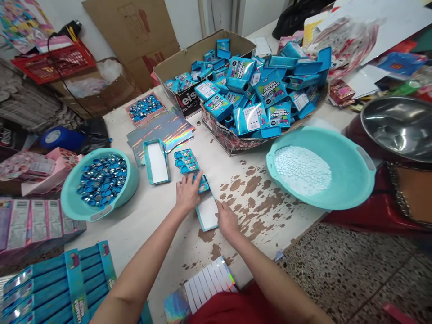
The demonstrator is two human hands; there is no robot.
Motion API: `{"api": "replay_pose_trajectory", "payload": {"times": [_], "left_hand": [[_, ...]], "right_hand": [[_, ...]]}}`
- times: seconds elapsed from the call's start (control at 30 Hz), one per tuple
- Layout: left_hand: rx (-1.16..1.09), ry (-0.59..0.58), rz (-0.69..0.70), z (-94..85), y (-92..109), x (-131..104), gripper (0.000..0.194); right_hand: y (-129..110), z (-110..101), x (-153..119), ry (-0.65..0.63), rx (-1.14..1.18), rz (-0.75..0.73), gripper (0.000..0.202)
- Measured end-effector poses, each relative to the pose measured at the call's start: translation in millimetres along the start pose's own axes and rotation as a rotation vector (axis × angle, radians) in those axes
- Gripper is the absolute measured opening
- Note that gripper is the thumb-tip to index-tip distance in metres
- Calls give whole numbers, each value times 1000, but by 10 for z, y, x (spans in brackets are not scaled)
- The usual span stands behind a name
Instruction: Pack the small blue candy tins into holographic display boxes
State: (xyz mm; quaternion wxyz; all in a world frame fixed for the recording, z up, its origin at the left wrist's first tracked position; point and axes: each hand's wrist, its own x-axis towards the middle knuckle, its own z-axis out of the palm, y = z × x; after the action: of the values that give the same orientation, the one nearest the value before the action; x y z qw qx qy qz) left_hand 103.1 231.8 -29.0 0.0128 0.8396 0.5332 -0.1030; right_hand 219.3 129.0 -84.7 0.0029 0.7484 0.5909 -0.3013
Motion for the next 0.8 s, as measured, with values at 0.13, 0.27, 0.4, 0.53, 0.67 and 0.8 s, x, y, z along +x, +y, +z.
{"api": "replay_pose_trajectory", "payload": {"times": [0.13, 0.27, 0.4, 0.53, 0.67, 0.8], "left_hand": [[-5, -39, -7, -98, -29, 138, 83], [-12, -21, 62, -5, 32, -31, 87], [-66, -25, 119, 39, 82, -189, 86], [-231, 75, 98, -189, -217, -26, 83], [-234, 132, -19, -377, -624, 504, 107], [-116, -119, 66, -321, -666, 970, 110]], "right_hand": [[35, -53, -43, -8, -22, -2, 45], [110, 9, -199, -2, -37, -14, 47], [213, 111, -321, 21, 9, -34, 46], [349, 156, -304, 195, 172, -95, 45], [443, 190, -233, 477, 314, -227, 53], [445, 278, -254, 482, 365, -293, 43]]}}
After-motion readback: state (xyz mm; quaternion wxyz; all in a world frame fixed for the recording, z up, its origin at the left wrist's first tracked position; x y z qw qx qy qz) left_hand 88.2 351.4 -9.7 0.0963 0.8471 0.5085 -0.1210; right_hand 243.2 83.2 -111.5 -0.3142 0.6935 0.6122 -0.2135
